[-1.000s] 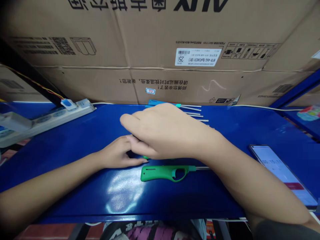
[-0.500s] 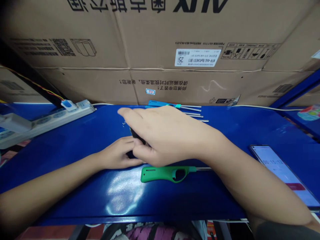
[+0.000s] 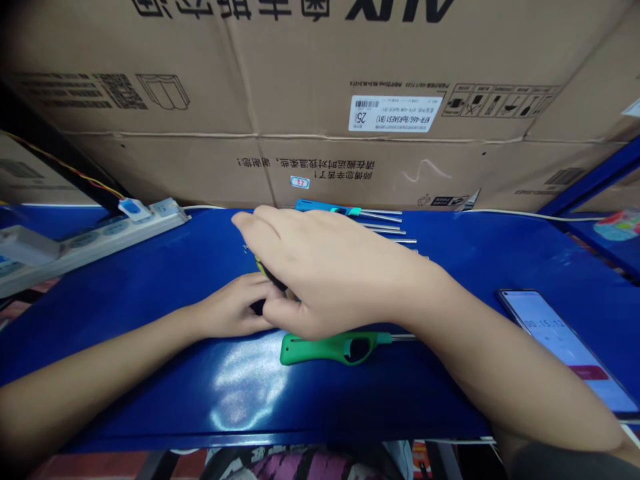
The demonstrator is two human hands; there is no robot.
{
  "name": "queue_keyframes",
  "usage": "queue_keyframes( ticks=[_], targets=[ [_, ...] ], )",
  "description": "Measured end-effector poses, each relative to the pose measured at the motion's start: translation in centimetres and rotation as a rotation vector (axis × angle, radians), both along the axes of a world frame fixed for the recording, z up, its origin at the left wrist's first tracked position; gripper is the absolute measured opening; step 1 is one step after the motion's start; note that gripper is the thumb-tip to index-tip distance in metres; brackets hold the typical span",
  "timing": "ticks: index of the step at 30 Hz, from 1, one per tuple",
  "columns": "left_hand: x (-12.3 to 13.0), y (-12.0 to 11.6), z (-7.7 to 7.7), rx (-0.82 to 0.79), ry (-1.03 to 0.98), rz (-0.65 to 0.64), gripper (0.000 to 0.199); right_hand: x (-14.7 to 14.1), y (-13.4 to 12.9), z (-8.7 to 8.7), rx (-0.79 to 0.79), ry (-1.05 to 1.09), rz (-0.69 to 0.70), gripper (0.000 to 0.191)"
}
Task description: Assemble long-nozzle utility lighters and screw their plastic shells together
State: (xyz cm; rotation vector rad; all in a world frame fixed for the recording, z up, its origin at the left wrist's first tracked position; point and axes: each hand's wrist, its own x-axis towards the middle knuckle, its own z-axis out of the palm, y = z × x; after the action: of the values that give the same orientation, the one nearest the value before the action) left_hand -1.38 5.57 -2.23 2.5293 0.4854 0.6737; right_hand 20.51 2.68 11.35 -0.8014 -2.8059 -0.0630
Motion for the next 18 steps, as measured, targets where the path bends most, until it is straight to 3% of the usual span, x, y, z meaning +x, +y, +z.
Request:
queue_keyframes(
  ticks=[4,12,18],
  targets=[
    [-0.01,-0.02,-0.15,-0.045,0.009,0.006,0.028,-0.14,0.05,0.02,-0.028,-0.021,-0.002,0.028],
    [0.06,-0.15,0.03,-0.071,0.0,0.018,0.028,-0.04,0.03,0.22,-0.026,-0.011,0.012,0.019],
    [0.12,-0.11,-0.02,-0.113,0.004,0.023,0.032,0.04,0.23,0.04,0.039,-0.037,0.005,0.023]
  ],
)
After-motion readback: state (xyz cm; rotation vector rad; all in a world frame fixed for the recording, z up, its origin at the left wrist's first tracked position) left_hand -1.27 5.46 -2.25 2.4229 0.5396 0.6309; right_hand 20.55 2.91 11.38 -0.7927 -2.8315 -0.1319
